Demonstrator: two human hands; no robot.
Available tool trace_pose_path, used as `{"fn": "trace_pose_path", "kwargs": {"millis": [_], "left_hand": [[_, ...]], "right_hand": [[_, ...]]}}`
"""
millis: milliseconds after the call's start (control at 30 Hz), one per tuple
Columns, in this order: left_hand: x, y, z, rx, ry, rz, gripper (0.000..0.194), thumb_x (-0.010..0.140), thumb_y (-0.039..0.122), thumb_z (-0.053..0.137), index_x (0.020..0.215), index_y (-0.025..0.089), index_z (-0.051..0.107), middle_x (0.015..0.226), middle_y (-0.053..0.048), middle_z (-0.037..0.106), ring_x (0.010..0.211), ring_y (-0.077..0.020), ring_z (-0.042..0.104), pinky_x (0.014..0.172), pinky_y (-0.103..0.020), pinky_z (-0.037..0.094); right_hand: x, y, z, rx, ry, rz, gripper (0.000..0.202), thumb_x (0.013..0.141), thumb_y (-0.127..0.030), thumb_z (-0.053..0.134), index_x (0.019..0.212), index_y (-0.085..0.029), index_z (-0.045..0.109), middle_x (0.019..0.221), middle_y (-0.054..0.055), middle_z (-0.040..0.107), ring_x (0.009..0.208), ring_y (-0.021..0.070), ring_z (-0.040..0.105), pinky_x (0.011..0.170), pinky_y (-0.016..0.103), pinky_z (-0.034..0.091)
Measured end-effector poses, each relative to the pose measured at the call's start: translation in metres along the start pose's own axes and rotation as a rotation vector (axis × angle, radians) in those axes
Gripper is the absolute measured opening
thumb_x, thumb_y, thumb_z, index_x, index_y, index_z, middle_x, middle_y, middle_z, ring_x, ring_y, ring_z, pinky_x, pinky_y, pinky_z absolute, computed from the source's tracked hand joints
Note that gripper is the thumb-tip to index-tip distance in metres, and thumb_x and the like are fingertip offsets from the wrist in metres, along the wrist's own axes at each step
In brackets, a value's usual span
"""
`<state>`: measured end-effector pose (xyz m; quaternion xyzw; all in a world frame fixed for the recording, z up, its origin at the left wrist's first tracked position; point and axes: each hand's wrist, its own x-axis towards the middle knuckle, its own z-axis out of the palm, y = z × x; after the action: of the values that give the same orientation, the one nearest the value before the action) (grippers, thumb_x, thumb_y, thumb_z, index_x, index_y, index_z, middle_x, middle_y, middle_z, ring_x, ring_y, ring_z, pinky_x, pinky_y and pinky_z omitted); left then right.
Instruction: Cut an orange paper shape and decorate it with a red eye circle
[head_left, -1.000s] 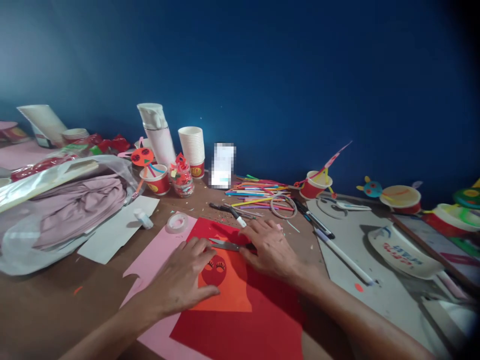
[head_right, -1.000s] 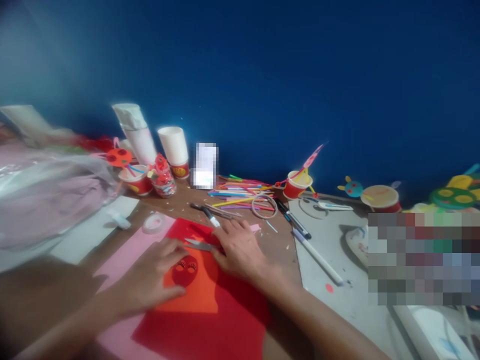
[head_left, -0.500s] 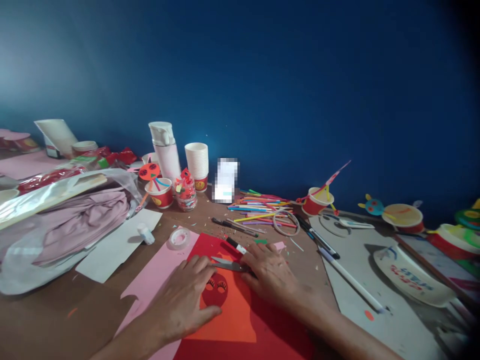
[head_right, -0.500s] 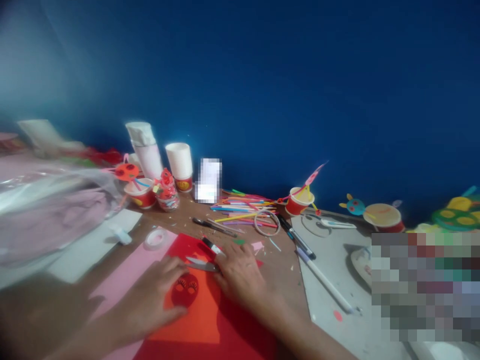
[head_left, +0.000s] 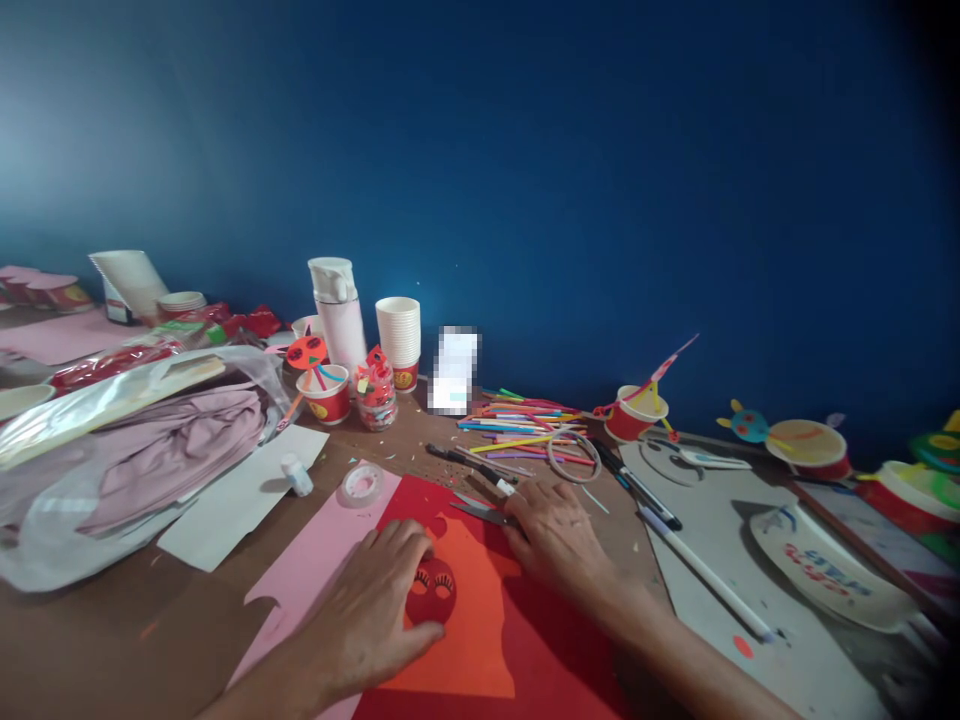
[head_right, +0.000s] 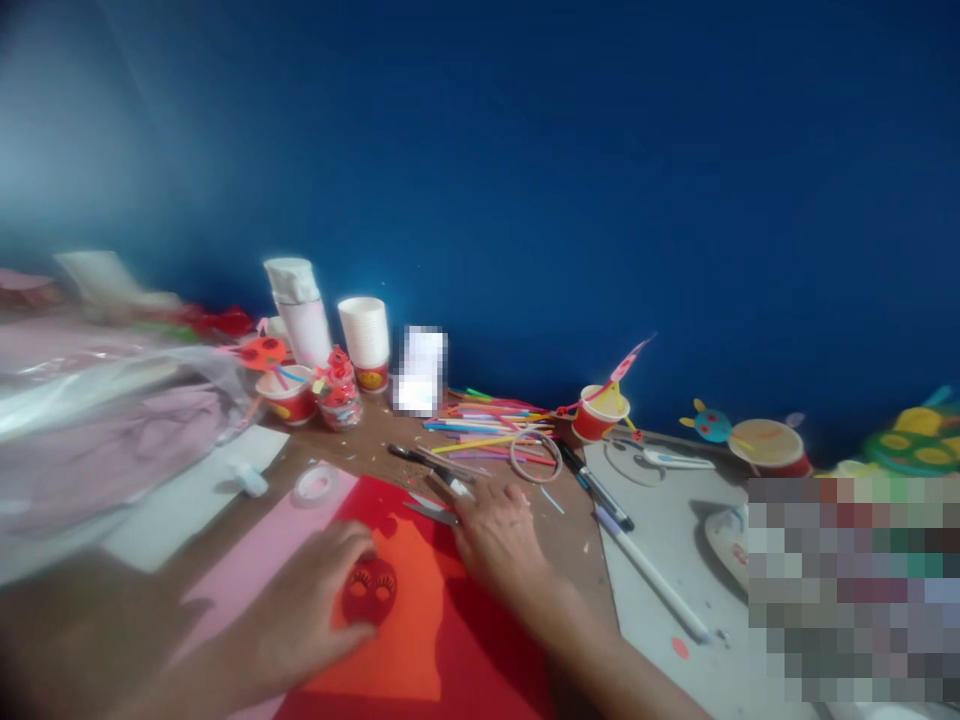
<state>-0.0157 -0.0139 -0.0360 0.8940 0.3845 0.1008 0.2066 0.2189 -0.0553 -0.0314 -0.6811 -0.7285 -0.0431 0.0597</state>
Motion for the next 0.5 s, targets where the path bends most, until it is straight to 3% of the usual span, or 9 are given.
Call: {"fn": "trace_pose_path", "kwargs": {"millis": [167, 233, 367, 500], "left_hand": [[0.001, -0.004, 0.001, -0.041, 0.108, 0.02, 0.043, 0.069, 0.026, 0.062, 0.111, 0.022, 0.053, 0.104, -0.008, 0.063, 0.095, -0.0273, 0.059, 0.083, -0.042, 0.047], [0.001, -0.005, -0.001, -0.049, 0.173, 0.041, 0.044, 0.072, 0.028, 0.061, 0.114, 0.022, 0.051, 0.107, -0.009, 0.063, 0.096, -0.0276, 0.06, 0.082, -0.043, 0.048], [0.001, -0.004, -0.002, -0.048, 0.362, 0.125, 0.048, 0.076, 0.031, 0.06, 0.121, 0.021, 0.046, 0.113, -0.01, 0.061, 0.103, -0.0267, 0.059, 0.085, -0.042, 0.049], [0.0, -0.003, 0.002, -0.005, 0.452, 0.197, 0.049, 0.077, 0.029, 0.06, 0.123, 0.019, 0.045, 0.113, -0.012, 0.062, 0.102, -0.0266, 0.059, 0.086, -0.042, 0.05]], "right_hand": [[-0.002, -0.005, -0.002, 0.145, 0.157, -0.03, 0.026, 0.082, -0.025, 0.06, 0.108, -0.026, 0.064, 0.123, 0.011, 0.057, 0.112, 0.0323, 0.05, 0.093, 0.047, 0.032], [-0.005, -0.013, -0.005, 0.324, 0.182, -0.071, 0.021, 0.086, -0.026, 0.056, 0.104, -0.024, 0.066, 0.121, 0.009, 0.06, 0.111, 0.0295, 0.052, 0.092, 0.043, 0.034], [-0.013, -0.033, -0.005, 0.87, -0.015, -0.035, 0.021, 0.092, -0.027, 0.046, 0.096, -0.02, 0.065, 0.091, 0.003, 0.067, 0.083, 0.0168, 0.06, 0.075, 0.028, 0.042], [-0.017, -0.047, 0.003, 1.28, -0.184, 0.08, 0.029, 0.092, -0.033, 0.046, 0.073, -0.016, 0.061, 0.064, -0.002, 0.057, 0.058, 0.0102, 0.05, 0.055, 0.021, 0.036]]}}
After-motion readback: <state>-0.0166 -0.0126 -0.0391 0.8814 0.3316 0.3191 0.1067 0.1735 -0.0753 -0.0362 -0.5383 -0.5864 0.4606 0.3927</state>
